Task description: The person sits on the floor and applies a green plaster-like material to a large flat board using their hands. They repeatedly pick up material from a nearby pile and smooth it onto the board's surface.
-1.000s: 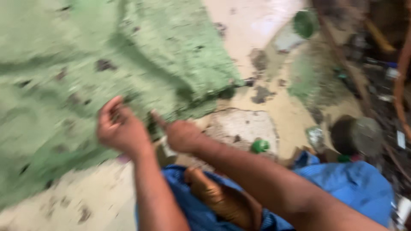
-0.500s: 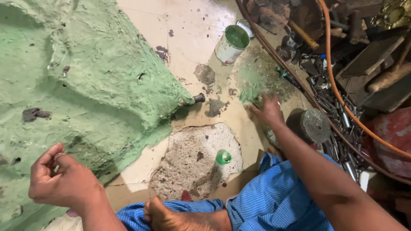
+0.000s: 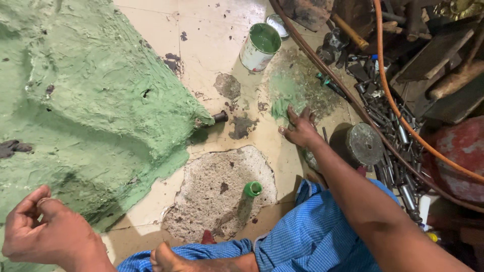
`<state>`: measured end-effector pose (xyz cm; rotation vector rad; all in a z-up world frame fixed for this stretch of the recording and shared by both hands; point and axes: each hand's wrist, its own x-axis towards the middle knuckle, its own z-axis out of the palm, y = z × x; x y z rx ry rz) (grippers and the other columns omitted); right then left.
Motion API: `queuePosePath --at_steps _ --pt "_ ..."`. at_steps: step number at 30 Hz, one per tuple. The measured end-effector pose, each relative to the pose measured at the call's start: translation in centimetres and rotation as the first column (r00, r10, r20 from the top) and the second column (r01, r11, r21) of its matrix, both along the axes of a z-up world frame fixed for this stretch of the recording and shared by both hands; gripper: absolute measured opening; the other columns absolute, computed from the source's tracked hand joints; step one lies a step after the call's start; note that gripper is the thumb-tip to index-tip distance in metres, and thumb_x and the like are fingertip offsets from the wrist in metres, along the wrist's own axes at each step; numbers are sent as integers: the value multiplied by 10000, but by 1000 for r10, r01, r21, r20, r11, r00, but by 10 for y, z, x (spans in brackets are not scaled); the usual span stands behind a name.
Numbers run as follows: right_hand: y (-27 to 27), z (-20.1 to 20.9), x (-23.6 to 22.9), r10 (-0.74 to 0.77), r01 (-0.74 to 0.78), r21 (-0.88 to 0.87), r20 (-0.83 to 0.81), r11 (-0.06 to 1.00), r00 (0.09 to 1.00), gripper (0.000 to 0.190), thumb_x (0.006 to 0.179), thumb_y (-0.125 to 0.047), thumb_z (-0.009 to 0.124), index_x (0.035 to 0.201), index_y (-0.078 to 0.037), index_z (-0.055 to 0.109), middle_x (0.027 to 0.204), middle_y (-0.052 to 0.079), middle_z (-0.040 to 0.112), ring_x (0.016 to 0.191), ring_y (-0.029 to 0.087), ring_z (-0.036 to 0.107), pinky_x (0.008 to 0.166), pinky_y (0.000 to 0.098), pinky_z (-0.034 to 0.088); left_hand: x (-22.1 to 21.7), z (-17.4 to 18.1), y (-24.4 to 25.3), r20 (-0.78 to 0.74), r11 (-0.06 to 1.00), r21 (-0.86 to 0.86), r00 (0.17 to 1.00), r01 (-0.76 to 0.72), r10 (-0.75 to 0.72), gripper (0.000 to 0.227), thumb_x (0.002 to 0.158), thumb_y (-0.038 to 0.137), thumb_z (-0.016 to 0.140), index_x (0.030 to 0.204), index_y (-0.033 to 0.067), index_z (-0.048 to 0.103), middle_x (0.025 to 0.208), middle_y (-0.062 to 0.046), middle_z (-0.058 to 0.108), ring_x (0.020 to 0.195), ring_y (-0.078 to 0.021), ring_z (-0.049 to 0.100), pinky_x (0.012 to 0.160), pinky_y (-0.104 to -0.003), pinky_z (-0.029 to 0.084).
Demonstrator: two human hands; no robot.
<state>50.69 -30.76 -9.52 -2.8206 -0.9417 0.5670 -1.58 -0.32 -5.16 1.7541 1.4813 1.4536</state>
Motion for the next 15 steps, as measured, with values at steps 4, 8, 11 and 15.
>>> queuePosePath --at_steps 4,8,11,15 --pt "13 23 -15 18 -19 -41 -31 999 999 947 870 -561 697 1650 -311 221 1582 442 -96 1502 571 -186 1259 603 -21 -6 -3 1 -7 997 64 999 33 -32 422 780 -216 414 1054 -143 726 1036 -186 765 944 -206 747 874 -301 591" --pt "30 52 -33 -135 117 -122 -155 986 979 863 856 -500 678 1602 -462 245 1682 270 -178 1475 566 -234 1237 619 44 -4 -2 1 17 999 42 1000 20 -21 409 795 -216 425 1059 -143 729 1029 -189 756 952 -212 742 865 -303 590" --pt "32 56 -40 -179 150 -127 -263 980 948 848 907 -307 676 1610 -468 230 1672 186 -282 1478 499 -350 1188 682 -14 -1 -1 -2 22 1000 -15 1000 5 -4 340 867 -211 464 1070 -135 727 1023 -183 745 967 -220 730 829 -298 570" --pt "34 37 -35 -26 24 -16 -145 1000 989 898 872 -85 730 1596 -416 314 1649 230 -282 1492 493 -278 1229 606 51 5 4 3 72 1000 3 997 26 -27 295 896 -185 512 1064 -94 737 1041 -156 748 1015 -222 739 889 -315 593"
